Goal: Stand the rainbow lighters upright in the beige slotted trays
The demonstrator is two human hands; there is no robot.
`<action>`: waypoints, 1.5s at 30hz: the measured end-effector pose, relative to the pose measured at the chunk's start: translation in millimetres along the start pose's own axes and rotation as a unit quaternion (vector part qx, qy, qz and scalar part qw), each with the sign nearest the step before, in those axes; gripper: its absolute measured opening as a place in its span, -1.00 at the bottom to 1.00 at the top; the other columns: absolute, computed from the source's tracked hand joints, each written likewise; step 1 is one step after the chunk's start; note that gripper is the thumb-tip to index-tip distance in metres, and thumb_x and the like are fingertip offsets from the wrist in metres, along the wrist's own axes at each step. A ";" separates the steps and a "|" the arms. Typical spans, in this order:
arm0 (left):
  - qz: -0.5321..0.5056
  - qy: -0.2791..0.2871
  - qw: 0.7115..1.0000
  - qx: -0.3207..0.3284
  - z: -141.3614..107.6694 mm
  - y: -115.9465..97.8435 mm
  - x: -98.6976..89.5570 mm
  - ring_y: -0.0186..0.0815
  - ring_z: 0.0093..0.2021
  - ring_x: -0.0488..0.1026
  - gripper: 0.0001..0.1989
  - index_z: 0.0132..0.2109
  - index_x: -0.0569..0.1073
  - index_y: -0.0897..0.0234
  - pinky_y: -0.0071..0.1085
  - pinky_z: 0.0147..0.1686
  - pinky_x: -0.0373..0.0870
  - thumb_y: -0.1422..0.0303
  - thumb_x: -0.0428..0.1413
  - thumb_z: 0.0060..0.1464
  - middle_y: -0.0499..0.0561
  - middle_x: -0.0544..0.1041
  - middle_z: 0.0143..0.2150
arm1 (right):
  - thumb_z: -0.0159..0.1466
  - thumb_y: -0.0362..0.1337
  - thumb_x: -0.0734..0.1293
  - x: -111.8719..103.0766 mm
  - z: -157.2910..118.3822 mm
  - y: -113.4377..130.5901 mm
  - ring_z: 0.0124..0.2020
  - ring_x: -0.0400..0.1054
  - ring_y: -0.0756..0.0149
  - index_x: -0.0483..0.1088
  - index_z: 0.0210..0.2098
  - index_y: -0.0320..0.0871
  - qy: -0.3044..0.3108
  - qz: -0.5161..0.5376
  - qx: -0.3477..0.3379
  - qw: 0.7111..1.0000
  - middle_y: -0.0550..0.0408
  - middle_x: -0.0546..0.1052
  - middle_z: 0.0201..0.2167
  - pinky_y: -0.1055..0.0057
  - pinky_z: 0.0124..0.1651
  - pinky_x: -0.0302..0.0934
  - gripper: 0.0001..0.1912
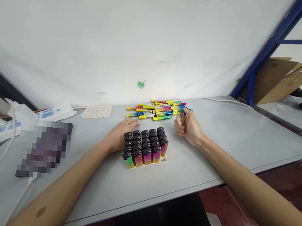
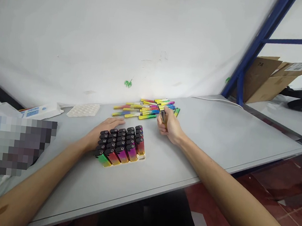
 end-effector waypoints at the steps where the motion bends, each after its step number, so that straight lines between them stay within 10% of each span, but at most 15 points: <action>1: 0.000 -0.001 1.000 0.000 0.0 0.4 0.0 -0.05 0.39 0.15 -0.47 0.26 0.32 0.34 -0.07 0.34 0.16 0.28 -0.01 0.18 0.20 0.28 0.37 | 0.34 0.13 0.08 -0.5 -0.2 -0.6 -0.67 -0.26 0.47 0.10 -0.64 -0.10 -0.003 0.002 0.002 1.000 0.27 -0.03 -0.71 0.49 -0.63 -0.34 -0.44; 32: -0.021 -0.016 1.000 0.008 1.9 5.8 1.4 -0.02 0.37 0.18 -0.45 0.24 0.35 0.28 -0.04 0.33 0.17 0.26 0.05 0.11 0.18 0.31 0.36 | 0.33 0.20 0.06 -7.7 1.6 1.4 -0.67 -0.12 0.47 0.24 -0.51 -0.11 -0.051 -0.011 -0.015 0.999 0.25 0.07 -0.65 0.50 -0.64 -0.25 -0.44; 37: -0.003 -0.002 1.000 0.001 0.3 1.9 0.2 -0.05 0.39 0.16 -0.46 0.27 0.32 0.33 -0.09 0.34 0.15 0.26 0.01 0.16 0.20 0.27 0.37 | 0.31 0.05 0.22 -7.5 -1.1 9.5 -0.43 0.22 0.37 0.40 -0.34 -0.14 -0.055 -0.058 -0.055 0.995 0.12 0.35 -0.43 0.43 -0.39 0.14 -0.62; 45: -0.013 -0.004 1.000 -0.003 0.3 0.6 -0.8 -0.04 0.39 0.16 -0.48 0.25 0.33 0.31 -0.07 0.34 0.16 0.30 0.00 0.16 0.19 0.29 0.36 | 0.18 -0.04 0.45 4.8 -13.8 30.3 -0.48 0.09 0.45 0.41 -0.36 -0.12 0.025 -0.109 -0.088 0.990 0.22 0.26 -0.50 0.44 -0.42 0.03 -0.72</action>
Point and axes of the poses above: each hand's wrist, its own z-axis towards the middle knuckle, its own x-axis out of the palm, y = z × x, the point moved 10 cm from there along z, towards the middle knuckle
